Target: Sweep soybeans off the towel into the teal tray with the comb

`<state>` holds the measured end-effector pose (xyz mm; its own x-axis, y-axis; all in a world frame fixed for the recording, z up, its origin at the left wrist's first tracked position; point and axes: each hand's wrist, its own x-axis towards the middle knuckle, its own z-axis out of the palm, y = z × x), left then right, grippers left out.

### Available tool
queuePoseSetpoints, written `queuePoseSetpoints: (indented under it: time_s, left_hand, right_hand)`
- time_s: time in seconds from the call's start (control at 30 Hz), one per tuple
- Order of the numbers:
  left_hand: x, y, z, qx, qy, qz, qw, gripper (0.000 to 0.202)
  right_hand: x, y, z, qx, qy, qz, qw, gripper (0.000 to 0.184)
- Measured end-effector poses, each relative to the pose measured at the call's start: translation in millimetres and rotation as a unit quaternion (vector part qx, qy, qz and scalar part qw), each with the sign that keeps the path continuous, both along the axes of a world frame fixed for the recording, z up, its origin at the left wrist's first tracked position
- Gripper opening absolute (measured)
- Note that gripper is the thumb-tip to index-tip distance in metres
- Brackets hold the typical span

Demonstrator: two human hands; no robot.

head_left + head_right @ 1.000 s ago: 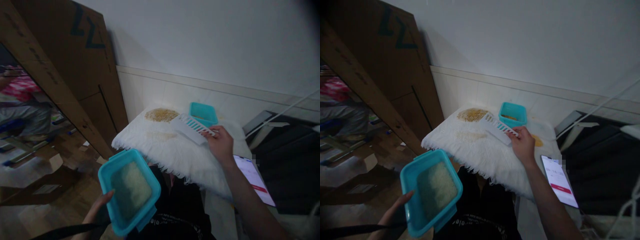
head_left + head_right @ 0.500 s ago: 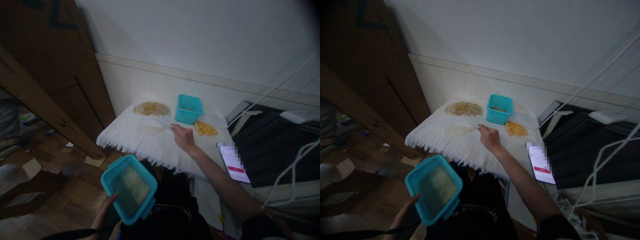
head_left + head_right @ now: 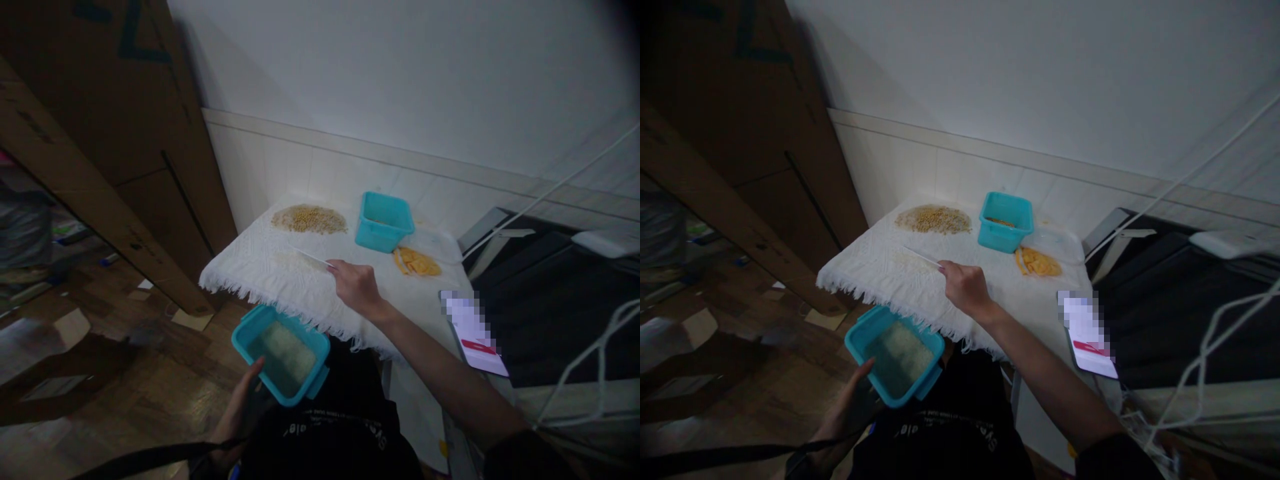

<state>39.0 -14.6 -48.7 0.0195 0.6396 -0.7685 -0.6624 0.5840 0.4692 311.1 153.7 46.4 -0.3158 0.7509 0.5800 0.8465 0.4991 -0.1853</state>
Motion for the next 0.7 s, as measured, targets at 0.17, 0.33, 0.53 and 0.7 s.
queuePoseSetpoints:
  time_s: [0.17,0.33,0.53,0.7]
  left_hand:
    - [3.2,10.9,6.4,-0.016,0.024,-0.016,0.999,0.048]
    - [-2.7,13.8,7.6,-0.022,0.019,-0.025,0.999,0.051]
    - [-4.5,18.2,12.1,-0.017,0.017,-0.023,0.999,0.053]
    - [-4.1,21.4,18.3,-0.005,0.028,-0.01,1.0,0.049]
  right_hand:
    - [0.1,-10.2,0.1,0.001,0.013,0.041,0.999,0.027]
    - [7.2,21.1,23.7,-0.013,0.043,0.022,0.999,0.023]
    - [-23.8,94.5,54.0,-0.065,0.098,0.021,0.993,0.017]
    - [-46.7,102.8,37.7,-0.107,0.042,0.056,0.992,0.023]
